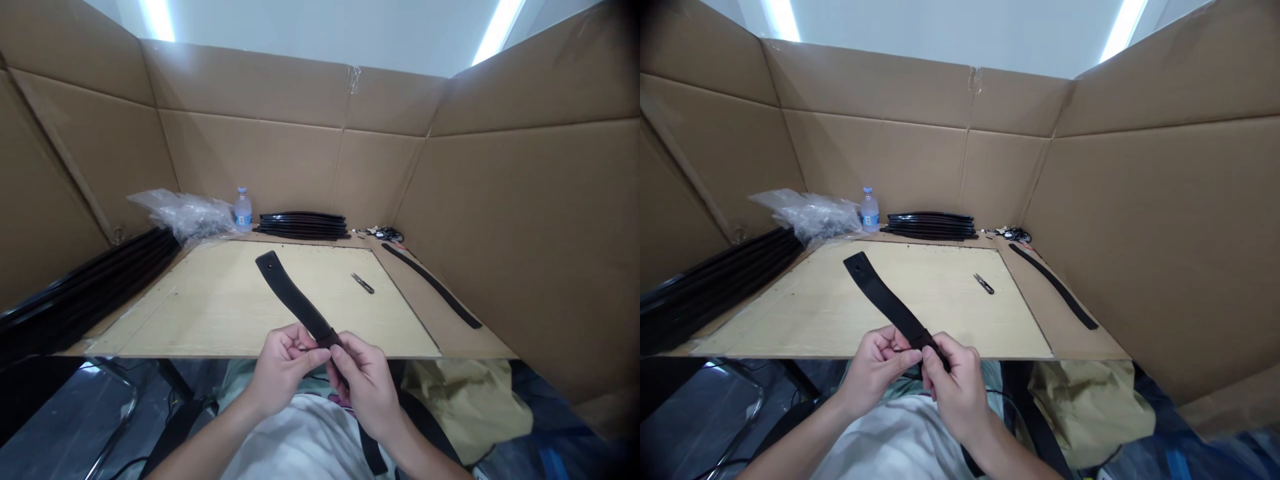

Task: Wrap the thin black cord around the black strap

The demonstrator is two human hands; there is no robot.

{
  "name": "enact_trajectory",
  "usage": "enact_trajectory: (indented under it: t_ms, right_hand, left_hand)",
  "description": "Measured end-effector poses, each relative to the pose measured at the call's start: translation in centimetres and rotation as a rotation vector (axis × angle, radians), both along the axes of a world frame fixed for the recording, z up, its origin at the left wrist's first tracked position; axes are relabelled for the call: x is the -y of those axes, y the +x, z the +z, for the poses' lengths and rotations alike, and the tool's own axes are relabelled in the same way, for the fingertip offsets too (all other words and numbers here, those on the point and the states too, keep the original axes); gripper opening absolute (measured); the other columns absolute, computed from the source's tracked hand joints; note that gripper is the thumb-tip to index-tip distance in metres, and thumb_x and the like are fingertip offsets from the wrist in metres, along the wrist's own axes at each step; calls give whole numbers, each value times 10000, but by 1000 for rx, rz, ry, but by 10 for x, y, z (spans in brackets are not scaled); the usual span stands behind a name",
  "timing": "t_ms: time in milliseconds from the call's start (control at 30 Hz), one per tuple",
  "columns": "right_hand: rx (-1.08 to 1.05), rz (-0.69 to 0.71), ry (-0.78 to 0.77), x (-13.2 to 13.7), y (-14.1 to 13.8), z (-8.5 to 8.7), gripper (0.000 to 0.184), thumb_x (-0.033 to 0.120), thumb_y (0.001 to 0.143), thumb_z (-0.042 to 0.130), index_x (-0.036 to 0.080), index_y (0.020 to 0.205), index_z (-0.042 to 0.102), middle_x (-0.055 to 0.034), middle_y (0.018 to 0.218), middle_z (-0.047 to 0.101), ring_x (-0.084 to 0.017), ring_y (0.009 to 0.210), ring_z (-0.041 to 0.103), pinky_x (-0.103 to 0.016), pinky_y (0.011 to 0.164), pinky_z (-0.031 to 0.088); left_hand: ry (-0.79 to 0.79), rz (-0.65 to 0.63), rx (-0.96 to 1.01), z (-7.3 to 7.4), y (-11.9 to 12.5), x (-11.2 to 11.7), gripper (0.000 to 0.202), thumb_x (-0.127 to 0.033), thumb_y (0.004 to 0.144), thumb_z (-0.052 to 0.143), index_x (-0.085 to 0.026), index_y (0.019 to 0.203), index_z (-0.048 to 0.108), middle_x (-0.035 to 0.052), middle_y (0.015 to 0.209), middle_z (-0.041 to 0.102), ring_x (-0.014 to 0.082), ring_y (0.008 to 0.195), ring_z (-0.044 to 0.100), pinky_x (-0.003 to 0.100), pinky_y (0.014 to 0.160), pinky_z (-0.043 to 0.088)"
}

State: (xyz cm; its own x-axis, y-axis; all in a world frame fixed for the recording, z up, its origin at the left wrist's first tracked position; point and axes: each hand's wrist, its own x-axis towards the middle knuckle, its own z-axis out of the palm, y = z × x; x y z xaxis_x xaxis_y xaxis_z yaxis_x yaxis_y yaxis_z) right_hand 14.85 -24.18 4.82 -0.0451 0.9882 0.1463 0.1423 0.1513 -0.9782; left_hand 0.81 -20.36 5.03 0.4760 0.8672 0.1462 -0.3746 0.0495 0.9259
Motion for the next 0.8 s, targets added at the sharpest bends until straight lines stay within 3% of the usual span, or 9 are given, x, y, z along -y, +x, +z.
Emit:
enact_trajectory:
  t_ms: [300, 800]
  right_hand:
    - [76, 1, 9, 0, 2, 4, 300, 416, 879, 444, 163, 730, 506, 29, 486, 459, -77, 425, 389, -199, 436, 322]
    - [-24, -10, 32, -1, 1, -9, 216, 236, 879, 396, 169, 675, 421, 54, 512, 415, -60, 454, 345, -179, 437, 270]
  left_hand:
    - [-21, -9, 22, 2, 3, 1, 233, -199, 719, 697, -130, 652, 485, 6, 593, 627, 141, 543, 635, 210, 507, 485]
    - [-51, 17, 27, 0, 6, 4, 250, -199, 708, 706, -125, 634, 478, -14, 540, 591, 103, 493, 600, 164, 448, 437]
